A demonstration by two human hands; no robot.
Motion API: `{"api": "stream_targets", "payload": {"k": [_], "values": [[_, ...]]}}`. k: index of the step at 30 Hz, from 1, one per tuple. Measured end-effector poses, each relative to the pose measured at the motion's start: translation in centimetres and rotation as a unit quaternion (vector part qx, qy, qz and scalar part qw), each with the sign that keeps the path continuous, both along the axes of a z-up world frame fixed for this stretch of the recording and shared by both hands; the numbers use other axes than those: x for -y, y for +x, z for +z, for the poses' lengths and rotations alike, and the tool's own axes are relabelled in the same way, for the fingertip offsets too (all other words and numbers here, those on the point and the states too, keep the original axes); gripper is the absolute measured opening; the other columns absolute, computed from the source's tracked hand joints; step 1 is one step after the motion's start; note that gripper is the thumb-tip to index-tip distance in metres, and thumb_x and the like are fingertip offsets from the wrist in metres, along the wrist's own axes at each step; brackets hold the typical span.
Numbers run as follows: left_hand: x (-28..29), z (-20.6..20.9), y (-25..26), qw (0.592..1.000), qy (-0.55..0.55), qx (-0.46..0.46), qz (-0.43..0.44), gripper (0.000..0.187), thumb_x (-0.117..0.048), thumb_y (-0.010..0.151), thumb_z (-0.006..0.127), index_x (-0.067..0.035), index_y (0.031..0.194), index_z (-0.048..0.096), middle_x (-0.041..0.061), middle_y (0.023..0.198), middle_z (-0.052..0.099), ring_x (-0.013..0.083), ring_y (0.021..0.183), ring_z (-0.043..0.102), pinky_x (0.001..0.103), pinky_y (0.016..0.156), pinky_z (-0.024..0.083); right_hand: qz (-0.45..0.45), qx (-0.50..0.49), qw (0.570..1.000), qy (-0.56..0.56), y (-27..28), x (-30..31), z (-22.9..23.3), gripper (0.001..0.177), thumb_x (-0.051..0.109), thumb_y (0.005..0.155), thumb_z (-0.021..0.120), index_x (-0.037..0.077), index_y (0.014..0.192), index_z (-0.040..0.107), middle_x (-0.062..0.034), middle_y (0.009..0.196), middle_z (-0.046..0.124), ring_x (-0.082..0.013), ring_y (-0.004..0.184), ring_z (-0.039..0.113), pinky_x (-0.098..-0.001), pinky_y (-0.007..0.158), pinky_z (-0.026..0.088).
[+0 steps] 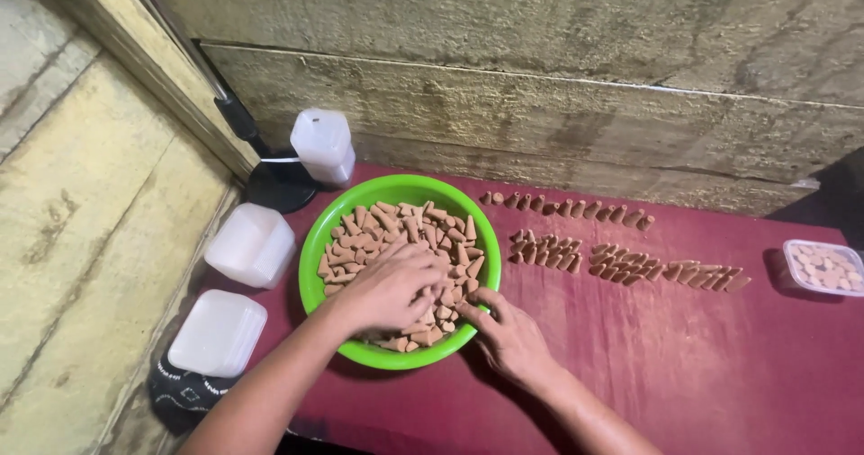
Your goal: Arranging small incense cones from a bowl into neat rows on a table surface.
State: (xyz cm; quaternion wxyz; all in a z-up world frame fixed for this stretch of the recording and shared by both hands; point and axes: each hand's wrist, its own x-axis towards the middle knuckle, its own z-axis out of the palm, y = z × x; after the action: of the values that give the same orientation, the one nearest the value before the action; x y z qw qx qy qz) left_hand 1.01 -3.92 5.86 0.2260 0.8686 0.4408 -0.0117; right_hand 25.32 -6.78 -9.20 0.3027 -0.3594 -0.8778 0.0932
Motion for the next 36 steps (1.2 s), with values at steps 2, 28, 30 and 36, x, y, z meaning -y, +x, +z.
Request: {"api": "stream_targets", "payload": {"k": [2, 28, 30, 36], "values": [[0.2, 1.1, -0.9, 0.999, -0.036, 0.003, -0.007, 0.016, -0.016, 0.095, 0.054, -0.015, 0.092, 0.070, -0.002, 0.105, 0.062, 0.0175, 0.114, 0.054, 0.055, 0.125, 0.022, 0.007, -0.009, 1.000, 0.006, -0.1, -0.1, 0.0, 0.044, 0.016, 0.096, 0.068, 0.021, 0.137, 0.052, -0.0130, 0.134, 0.051, -0.0289, 0.078, 0.066, -0.0458, 0.052, 0.065], [-3.2, 0.2, 0.7, 0.996, -0.036, -0.032, 0.079, 0.034, -0.030, 0.102, 0.055, -0.018, 0.132, 0.066, -0.003, 0.142, 0.054, 0.0174, 0.116, 0.062, 0.039, 0.099, 0.056, 0.009, 0.025, 0.999, -0.021, 0.2, -0.1, -0.1, 0.054, 0.021, 0.085, 0.074, 0.017, 0.134, 0.051, -0.0142, 0.137, 0.048, -0.0291, 0.090, 0.067, -0.0458, 0.059, 0.066], [-2.6, -0.3, -0.5, 0.999, -0.026, -0.008, 0.045, 0.042, -0.032, 0.102, 0.051, -0.023, 0.142, 0.060, 0.002, 0.137, 0.058, 0.0197, 0.128, 0.054, 0.045, 0.107, 0.046, 0.017, 0.018, 1.000, -0.009, 0.1, -0.2, 0.3, 0.057, 0.017, 0.085, 0.074, 0.015, 0.136, 0.050, -0.0150, 0.135, 0.048, -0.0299, 0.087, 0.068, -0.0463, 0.059, 0.066], [-0.9, -0.9, -3.3, 0.988, 0.025, 0.146, 0.035, 0.018, -0.019, 0.092, 0.059, -0.016, 0.091, 0.076, 0.002, 0.120, 0.077, 0.0225, 0.136, 0.056, 0.050, 0.125, 0.021, 0.018, 0.004, 1.000, -0.009, 0.1, -0.1, 0.0, 0.057, 0.014, 0.084, 0.069, 0.016, 0.136, 0.049, -0.0150, 0.137, 0.048, -0.0301, 0.092, 0.068, -0.0458, 0.060, 0.066]]}}
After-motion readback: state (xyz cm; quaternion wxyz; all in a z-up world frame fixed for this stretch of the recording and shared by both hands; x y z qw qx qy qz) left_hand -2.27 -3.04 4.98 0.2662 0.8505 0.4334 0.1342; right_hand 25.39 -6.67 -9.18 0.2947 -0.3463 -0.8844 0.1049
